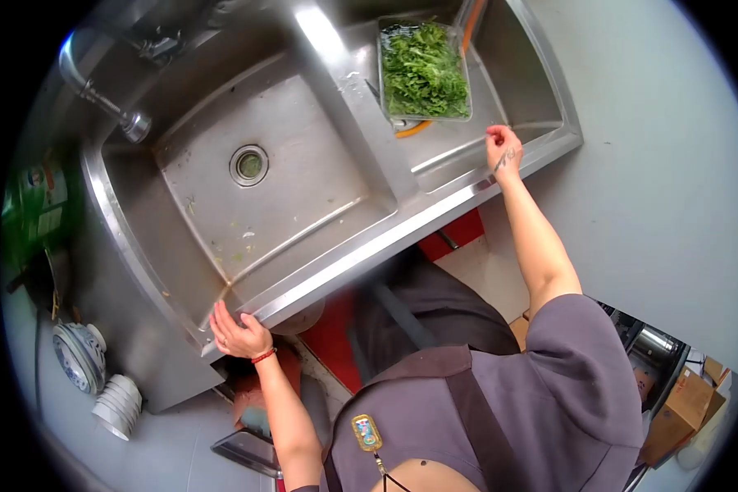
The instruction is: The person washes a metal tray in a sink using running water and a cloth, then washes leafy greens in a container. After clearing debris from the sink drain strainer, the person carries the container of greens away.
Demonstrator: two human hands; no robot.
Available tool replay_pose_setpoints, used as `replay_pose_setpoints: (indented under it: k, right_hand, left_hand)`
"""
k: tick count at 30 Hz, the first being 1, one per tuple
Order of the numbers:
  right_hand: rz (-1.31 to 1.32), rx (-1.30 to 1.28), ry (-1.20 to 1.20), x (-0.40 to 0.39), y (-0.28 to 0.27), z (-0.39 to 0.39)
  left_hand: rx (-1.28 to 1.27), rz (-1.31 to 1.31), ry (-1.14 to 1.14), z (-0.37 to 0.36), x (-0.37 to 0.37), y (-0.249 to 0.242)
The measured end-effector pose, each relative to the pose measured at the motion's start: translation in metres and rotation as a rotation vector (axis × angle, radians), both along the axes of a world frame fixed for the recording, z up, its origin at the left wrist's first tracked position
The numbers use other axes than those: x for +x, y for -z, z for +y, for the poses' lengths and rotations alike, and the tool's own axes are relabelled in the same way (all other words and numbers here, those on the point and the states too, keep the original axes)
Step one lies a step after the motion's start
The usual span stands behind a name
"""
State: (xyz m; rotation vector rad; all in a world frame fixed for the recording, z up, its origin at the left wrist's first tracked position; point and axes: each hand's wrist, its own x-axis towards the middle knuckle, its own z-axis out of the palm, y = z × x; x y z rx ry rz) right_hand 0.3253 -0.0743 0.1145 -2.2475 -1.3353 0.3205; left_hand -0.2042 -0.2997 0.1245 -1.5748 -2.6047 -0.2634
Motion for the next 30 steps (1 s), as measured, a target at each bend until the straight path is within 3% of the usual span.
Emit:
replay_pose_setpoints:
  k: [2, 4, 6, 8, 10, 12, 14, 15, 17, 18, 20, 22, 25, 27, 30]
  right_hand:
    - [0.018, -0.027, -0.030, 0.010, -0.008, -0.013]
    - [-0.136, 0.023, -0.272, 0.016, -0.006, -0.010]
    - [-0.095, -0.105, -0.211, 0.008, -0.005, 0.001]
    - [-0.240, 0.046, -0.510, 0.008, 0.014, 0.024]
    - [-0.226, -0.213, -0.609, -0.009, 0.023, 0.049]
    - [-0.308, -0.208, -0.642, -0.024, 0.060, 0.071]
    - [-0.158, -0.434, -0.596, -0.056, 0.057, 0.101]
    - [-0.151, -0.431, -0.606, -0.069, 0.065, 0.112]
    - [-0.688, -0.550, -1.072, -0.089, 0.085, 0.133]
    - [-0.672, -0.542, -1.087, -0.090, 0.091, 0.139]
    - [-1.048, -0.583, -1.211, -0.090, 0.094, 0.147]
    - [-0.852, -0.462, -1.235, -0.053, 0.103, 0.164]
    - [-0.776, -0.397, -1.345, -0.015, 0.110, 0.199]
    - [-0.291, -0.326, -1.307, 0.005, 0.107, 0.221]
    - [-0.058, -0.090, -1.140, 0.036, 0.077, 0.233]
  left_hand:
    - [0.025, -0.014, -0.010, -0.005, -0.001, 0.000]
    - [0.039, -0.015, -0.024, -0.005, -0.002, 0.006]
    - [0.067, -0.020, -0.063, -0.009, -0.003, 0.007]
    - [0.105, -0.038, -0.054, -0.010, -0.004, 0.010]
    - [0.084, -0.049, -0.069, -0.010, -0.004, 0.008]
    - [0.108, -0.044, -0.042, -0.011, -0.005, 0.010]
    - [0.110, -0.077, -0.046, -0.009, -0.005, 0.009]
    - [0.152, -0.140, 0.008, -0.009, -0.010, 0.010]
    - [0.220, -0.160, 0.039, 0.009, 0.012, -0.008]
    - [0.286, -0.194, 0.079, 0.021, 0.029, -0.023]
    - [0.278, -0.175, 0.108, 0.059, 0.082, -0.051]
    - [0.449, -0.564, 0.182, 0.097, 0.139, -0.067]
    - [0.413, -0.794, 0.376, 0.151, 0.232, -0.086]
    - [0.294, -0.932, 0.477, 0.190, 0.292, -0.088]
    - [0.150, -1.173, 0.407, 0.253, 0.365, -0.045]
